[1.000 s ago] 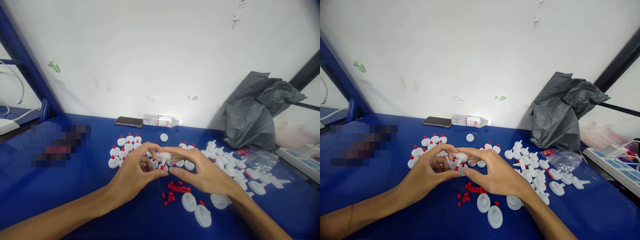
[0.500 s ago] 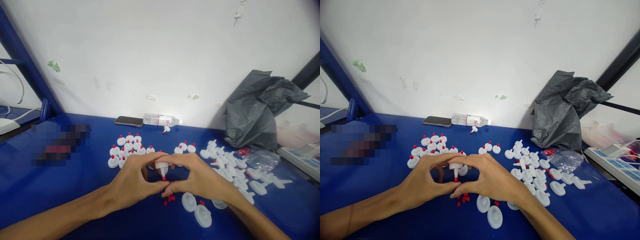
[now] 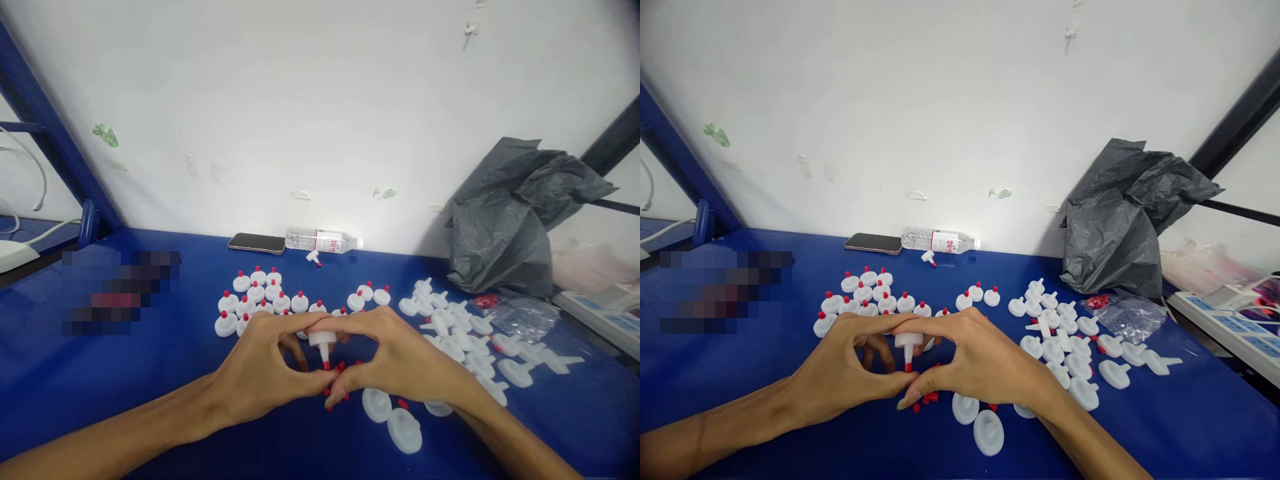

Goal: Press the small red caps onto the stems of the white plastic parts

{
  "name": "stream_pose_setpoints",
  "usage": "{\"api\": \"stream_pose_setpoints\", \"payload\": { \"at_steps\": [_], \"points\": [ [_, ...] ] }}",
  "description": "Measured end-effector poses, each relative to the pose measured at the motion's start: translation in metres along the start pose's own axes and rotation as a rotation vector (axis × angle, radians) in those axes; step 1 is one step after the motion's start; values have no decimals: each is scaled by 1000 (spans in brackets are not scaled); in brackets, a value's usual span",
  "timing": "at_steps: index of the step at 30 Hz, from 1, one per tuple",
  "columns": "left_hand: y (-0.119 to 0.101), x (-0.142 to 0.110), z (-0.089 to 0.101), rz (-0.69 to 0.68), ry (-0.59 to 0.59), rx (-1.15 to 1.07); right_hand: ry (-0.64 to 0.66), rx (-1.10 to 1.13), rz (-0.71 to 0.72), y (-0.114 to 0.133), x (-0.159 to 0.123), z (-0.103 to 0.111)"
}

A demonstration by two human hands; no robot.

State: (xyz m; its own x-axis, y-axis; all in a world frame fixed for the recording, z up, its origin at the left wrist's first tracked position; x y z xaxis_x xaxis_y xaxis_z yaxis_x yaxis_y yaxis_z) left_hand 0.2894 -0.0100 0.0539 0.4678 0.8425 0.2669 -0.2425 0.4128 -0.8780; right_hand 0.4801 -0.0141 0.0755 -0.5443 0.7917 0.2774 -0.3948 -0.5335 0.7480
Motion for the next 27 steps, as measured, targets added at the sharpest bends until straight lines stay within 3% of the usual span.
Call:
{"api": "stream_pose_setpoints", "payload": {
  "at_steps": [6,10,16,20,27],
  "points": [
    [3,3,1,-25,-55,1,34,-6,42,0,-1,6],
    [8,1,1,-8,-114,-6,-15,-42,60,-3,-2,10],
    [4,1,7,-204,-217,199,-375,-261,21,-6,-1,36],
    [9,1,5,-338,-177,304,-587,-588,-25,-16,-3,54],
    [17,-3,-1,-488,-87,455,-319,-808,-313,-47,-2,58]
  ]
}}
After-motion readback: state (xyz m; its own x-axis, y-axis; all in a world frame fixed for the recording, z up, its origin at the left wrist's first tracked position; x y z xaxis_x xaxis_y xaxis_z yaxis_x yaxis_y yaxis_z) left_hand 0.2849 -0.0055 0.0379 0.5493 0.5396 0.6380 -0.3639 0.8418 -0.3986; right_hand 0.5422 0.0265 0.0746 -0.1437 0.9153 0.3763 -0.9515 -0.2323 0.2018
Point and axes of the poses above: each hand's wrist, its own x-axis towards the middle knuckle, its own z-axis out of the back of the hand, y = z × x, the point moved 2 cm from there along x, towards the middle knuckle, and after that the axes turned 7 degrees about -y, right-handed, at the moved point
